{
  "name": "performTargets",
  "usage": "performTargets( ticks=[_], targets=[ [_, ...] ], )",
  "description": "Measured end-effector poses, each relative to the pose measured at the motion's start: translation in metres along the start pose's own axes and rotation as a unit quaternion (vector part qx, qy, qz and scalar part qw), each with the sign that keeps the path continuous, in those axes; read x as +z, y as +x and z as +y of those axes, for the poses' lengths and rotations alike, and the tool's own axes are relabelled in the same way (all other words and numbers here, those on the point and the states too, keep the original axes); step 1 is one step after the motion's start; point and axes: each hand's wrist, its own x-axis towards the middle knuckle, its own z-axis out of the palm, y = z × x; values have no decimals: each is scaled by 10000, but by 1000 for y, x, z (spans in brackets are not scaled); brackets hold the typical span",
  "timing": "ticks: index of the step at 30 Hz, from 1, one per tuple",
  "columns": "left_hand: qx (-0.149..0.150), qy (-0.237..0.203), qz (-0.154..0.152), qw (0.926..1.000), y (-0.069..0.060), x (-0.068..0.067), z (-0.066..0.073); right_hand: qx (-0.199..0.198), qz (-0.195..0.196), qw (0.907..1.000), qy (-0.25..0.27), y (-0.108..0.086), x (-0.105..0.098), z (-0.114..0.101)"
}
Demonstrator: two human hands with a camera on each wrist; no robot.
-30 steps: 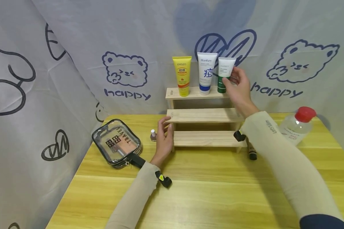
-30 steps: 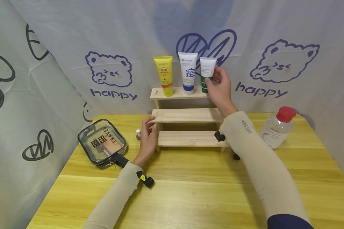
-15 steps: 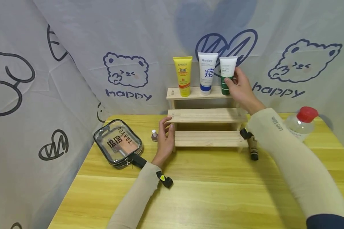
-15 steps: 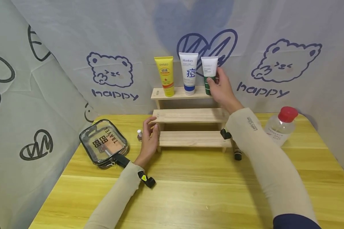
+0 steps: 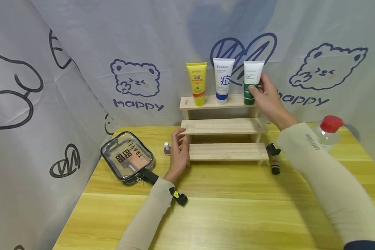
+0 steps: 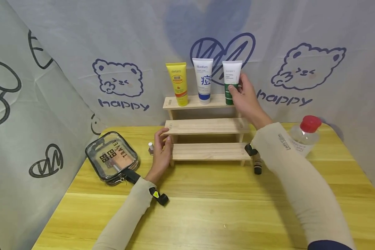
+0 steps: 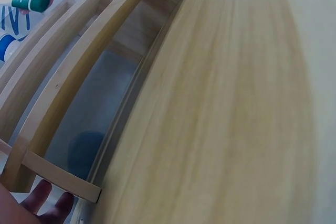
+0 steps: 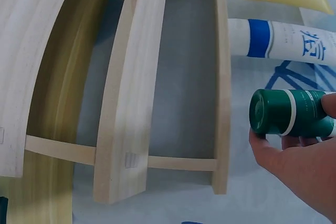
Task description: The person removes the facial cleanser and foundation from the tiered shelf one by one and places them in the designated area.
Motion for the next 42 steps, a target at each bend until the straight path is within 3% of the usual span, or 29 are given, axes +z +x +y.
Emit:
performTargets(
  ticks=[12,34,42],
  targets=[
    [-107,166,-40,9998,2,-3,-1,-260,-284,9990,207,-30,-9,2],
    [-148,164,-50,9997,0,-1,-2,20,-737,9968,-304,-92,-40,31],
    [-98,157,-64,9998,0,0,-1,-238,-823,9959,-285,-113,-41,51]
  ],
)
